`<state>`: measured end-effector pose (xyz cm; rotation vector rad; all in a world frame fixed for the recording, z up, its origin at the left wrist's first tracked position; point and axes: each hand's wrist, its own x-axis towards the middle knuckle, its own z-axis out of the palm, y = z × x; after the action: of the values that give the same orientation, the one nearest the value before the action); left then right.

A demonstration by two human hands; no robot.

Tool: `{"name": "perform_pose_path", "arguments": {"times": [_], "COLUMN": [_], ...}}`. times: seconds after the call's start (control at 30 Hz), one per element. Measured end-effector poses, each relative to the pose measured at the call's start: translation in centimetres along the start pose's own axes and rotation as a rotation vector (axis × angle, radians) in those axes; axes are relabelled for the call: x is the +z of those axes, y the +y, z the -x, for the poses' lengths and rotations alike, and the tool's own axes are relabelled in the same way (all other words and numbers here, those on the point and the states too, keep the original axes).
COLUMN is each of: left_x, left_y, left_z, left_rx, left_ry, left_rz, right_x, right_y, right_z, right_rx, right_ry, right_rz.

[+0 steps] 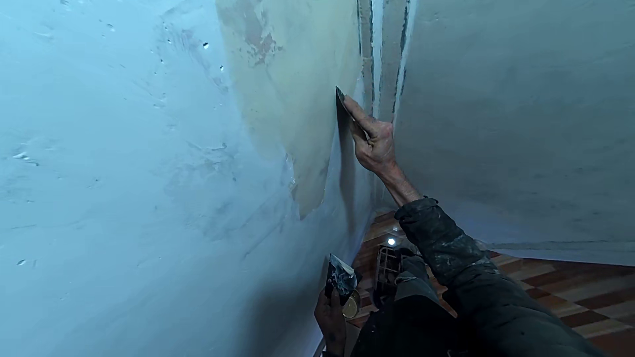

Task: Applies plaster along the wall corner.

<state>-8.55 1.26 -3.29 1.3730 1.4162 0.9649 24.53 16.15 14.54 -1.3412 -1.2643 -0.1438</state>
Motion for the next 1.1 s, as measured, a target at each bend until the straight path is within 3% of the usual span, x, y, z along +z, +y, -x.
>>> {"name": "perform_pose_path", "arguments": {"times": [0.43,0.67,0.8,0.9,0.97,1.1], "left_x": [-0.9,-2.3,-2.9,-2.7,-2.4,-1.1], "left_y": [-0.1,-0.2,-0.1,-0.2,-0.1,0.3], "left_z": [0.5,2.2,3.8,5.1,5.4,5.8], "left_rx": [0.013,-0.006,-0.013,-0.012,-0.003,0.016], "left_ry": [0.017,0.065,0.092,0.091,0.082,0.093], "left_rz": [-0.011,-0.057,-0.062,-0.105,-0.153,-0.152], "right_x": [5.8,10.3,12.1,9.2,5.5,-1.8], "right_y": [-0.6,-1.1,-1.7,-1.0,0.1,1.2], "right_z": [7.5,14.3,18.8,22.6,22.4,10.8], "right_rx": [-0.125,-0.113,-0.076,-0.154,-0.168,0.135], "right_ry": [0.1,0.193,0.123,-0.119,-0.219,-0.024], "right_rz": [-0.073,-0.088,-0.122,-0.167,-0.149,-0.03]}}
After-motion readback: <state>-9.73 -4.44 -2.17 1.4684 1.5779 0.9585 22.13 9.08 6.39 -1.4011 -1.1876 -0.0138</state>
